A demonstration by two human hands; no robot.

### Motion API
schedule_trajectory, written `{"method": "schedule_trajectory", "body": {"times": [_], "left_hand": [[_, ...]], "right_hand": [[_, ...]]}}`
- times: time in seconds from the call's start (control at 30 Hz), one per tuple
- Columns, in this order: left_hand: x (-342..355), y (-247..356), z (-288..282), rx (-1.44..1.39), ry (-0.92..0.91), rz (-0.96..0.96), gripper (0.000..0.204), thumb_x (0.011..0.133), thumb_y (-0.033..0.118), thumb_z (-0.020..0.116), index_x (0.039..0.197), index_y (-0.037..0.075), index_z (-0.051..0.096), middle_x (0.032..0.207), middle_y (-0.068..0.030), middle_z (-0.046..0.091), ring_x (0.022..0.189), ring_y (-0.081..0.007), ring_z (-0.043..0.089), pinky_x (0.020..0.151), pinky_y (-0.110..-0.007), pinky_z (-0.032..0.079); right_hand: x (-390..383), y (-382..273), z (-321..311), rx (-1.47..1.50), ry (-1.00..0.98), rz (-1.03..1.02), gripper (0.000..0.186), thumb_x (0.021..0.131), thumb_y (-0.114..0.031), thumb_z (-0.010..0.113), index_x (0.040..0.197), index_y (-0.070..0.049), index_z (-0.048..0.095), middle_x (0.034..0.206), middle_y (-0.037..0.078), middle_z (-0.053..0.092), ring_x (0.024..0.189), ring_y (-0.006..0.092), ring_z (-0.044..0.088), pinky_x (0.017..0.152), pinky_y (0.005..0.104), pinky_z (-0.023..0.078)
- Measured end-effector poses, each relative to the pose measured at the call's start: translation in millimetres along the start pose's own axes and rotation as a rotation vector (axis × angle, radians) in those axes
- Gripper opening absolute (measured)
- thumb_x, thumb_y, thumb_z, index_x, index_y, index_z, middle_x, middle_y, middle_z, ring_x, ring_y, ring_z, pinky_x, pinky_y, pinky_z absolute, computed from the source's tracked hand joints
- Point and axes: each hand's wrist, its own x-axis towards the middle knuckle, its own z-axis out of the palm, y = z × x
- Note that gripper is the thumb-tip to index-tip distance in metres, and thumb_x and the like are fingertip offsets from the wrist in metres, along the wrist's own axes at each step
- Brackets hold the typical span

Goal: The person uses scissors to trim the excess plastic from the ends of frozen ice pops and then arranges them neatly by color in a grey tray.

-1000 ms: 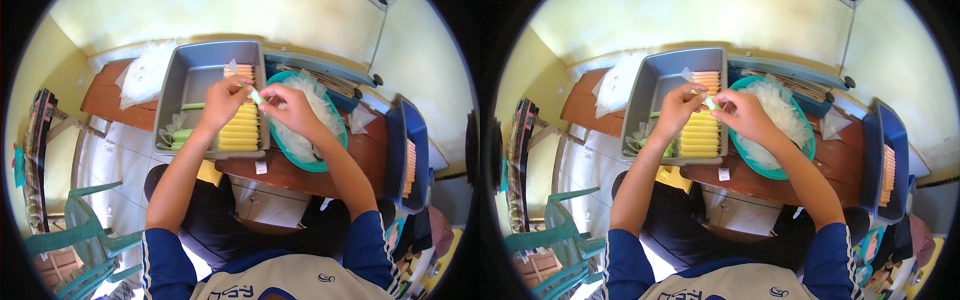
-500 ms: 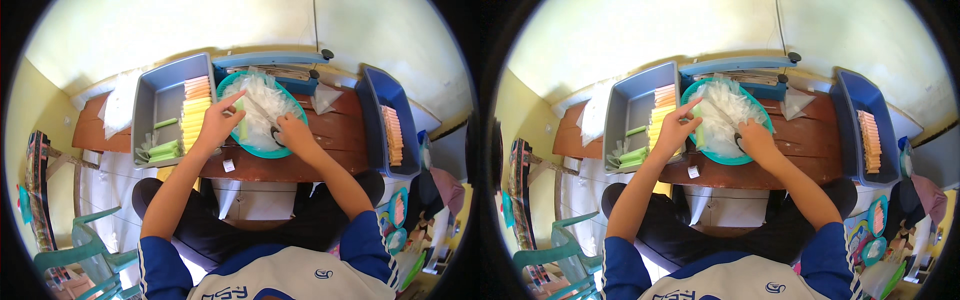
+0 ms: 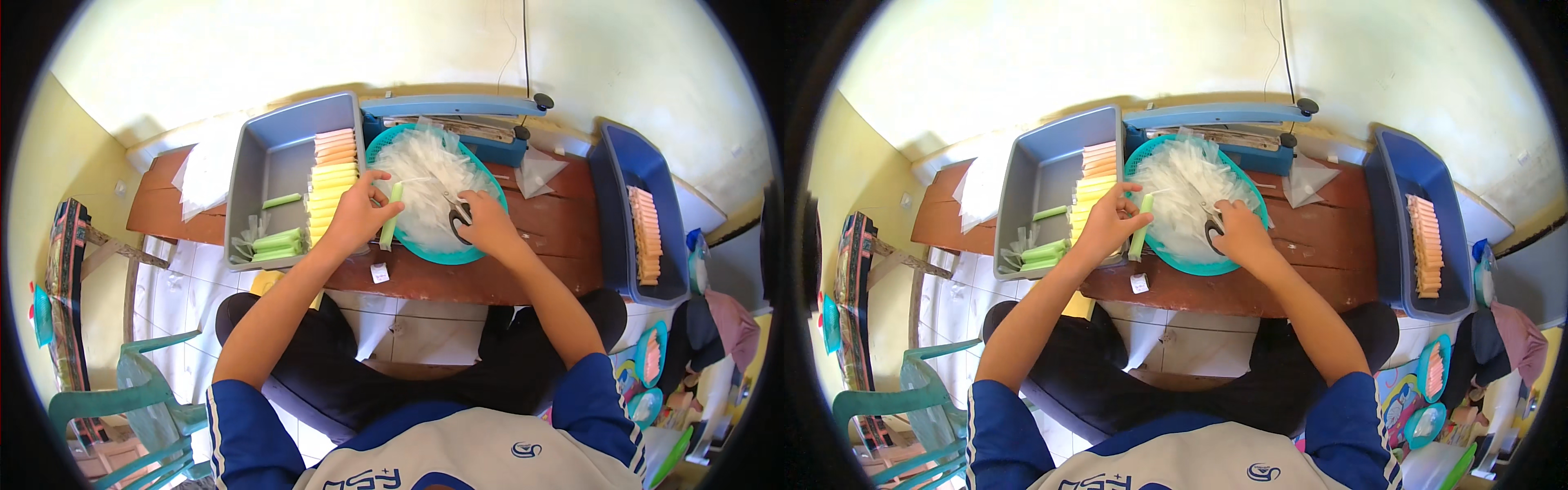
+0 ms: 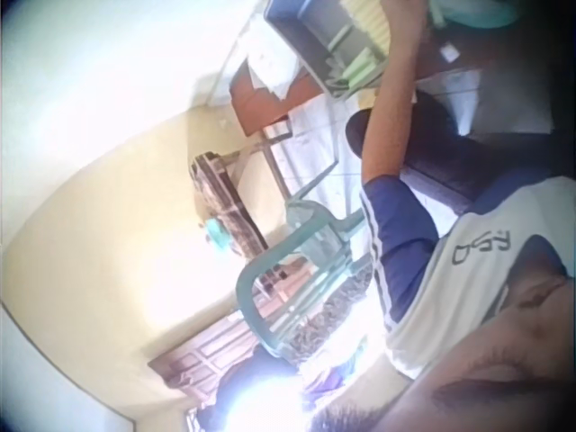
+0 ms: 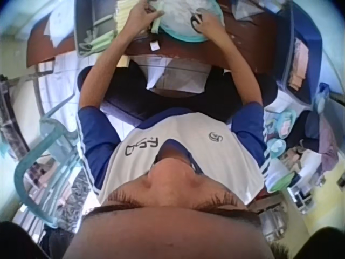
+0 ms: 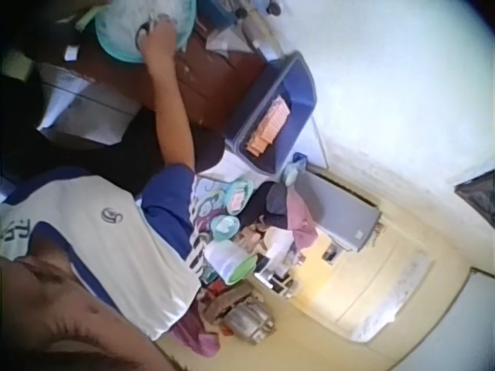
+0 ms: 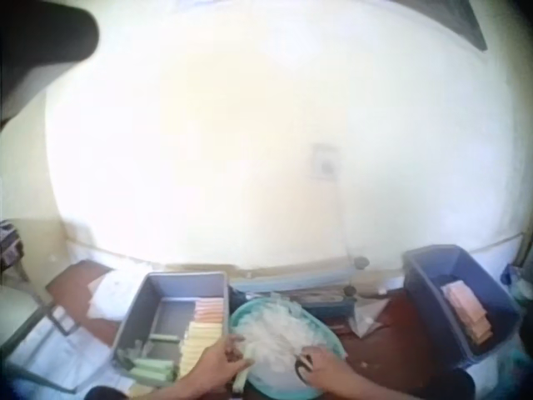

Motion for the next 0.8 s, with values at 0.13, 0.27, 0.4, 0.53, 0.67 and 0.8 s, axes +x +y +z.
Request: {"method": "schedule_trajectory", "body": {"times": [0.13, 0.27, 0.4, 0.53, 0.67, 0.8], "left_hand": [[4.9, -3.6, -4.9, 0.06, -0.032, -0.011, 0.047, 0.08, 0.013, 0.078, 0.123, 0.003, 0.06, 0.077, -0.0008, 0.058, 0.066, -0.008, 0.056, 0.062, -0.023, 0.047], [15.4, -8.0, -0.9, 0.059, -0.026, -0.006, 0.045, 0.08, 0.013, 0.078, 0.121, 0.002, 0.063, 0.077, -0.0008, 0.056, 0.067, -0.0087, 0.057, 0.061, -0.024, 0.047], [30.9, -13.9, -2.2, -0.016, 0.015, 0.045, 0.044, 0.08, 0.01, 0.077, 0.12, 0.002, 0.062, 0.079, -0.0009, 0.057, 0.067, -0.0078, 0.057, 0.061, -0.024, 0.047], [41.5, -22.6, -1.0, -0.116, 0.03, 0.068, 0.041, 0.082, 0.007, 0.076, 0.12, 0.001, 0.061, 0.08, -0.0012, 0.059, 0.067, -0.0065, 0.056, 0.06, -0.023, 0.047], [49.3, -20.2, -7.1, -0.117, 0.06, 0.124, 0.039, 0.083, 0.005, 0.074, 0.119, 0.001, 0.06, 0.083, -0.0019, 0.062, 0.067, -0.0055, 0.056, 0.059, -0.022, 0.046], [55.1, -22.6, -7.9, -0.108, 0.087, 0.138, 0.039, 0.083, 0.005, 0.074, 0.12, 0.002, 0.06, 0.085, -0.0027, 0.064, 0.065, -0.0052, 0.055, 0.059, -0.021, 0.046]], "right_hand": [[5.6, -11.6, -22.5, 0.318, -0.105, 0.208, 0.056, 0.07, -0.017, 0.074, 0.121, 0.0, 0.059, 0.106, 0.017, 0.063, 0.083, 0.0319, 0.068, 0.073, 0.038, 0.054], [5.1, -26.5, -37.4, 0.781, -0.116, 0.469, 0.045, 0.077, -0.018, 0.078, 0.115, 0.001, 0.064, 0.095, 0.008, 0.064, 0.069, 0.0163, 0.065, 0.06, 0.0298, 0.052], [7.6, -53.4, -48.2, 1.11, -0.142, 0.524, 0.037, 0.084, -0.018, 0.077, 0.113, 0.001, 0.064, 0.092, 0.004, 0.064, 0.052, 0.009, 0.058, 0.047, 0.0241, 0.046], [3.5, -66.1, -49.8, 1.18, -0.238, 0.519, 0.036, 0.085, -0.019, 0.076, 0.113, 0.001, 0.063, 0.078, 0.002, 0.061, 0.052, 0.0081, 0.057, 0.046, 0.0227, 0.044], [-3.6, -74.3, -46.6, 1.248, -0.316, 0.548, 0.04, 0.087, -0.024, 0.074, 0.115, 0.002, 0.06, 0.075, 0.0, 0.058, 0.052, 0.007, 0.056, 0.046, 0.0213, 0.042], [-7.3, -73.0, -35.6, 1.263, -0.325, 0.574, 0.044, 0.088, -0.031, 0.074, 0.113, 0.002, 0.06, 0.075, 0.0, 0.058, 0.052, 0.0068, 0.054, 0.046, 0.0212, 0.042]]}}
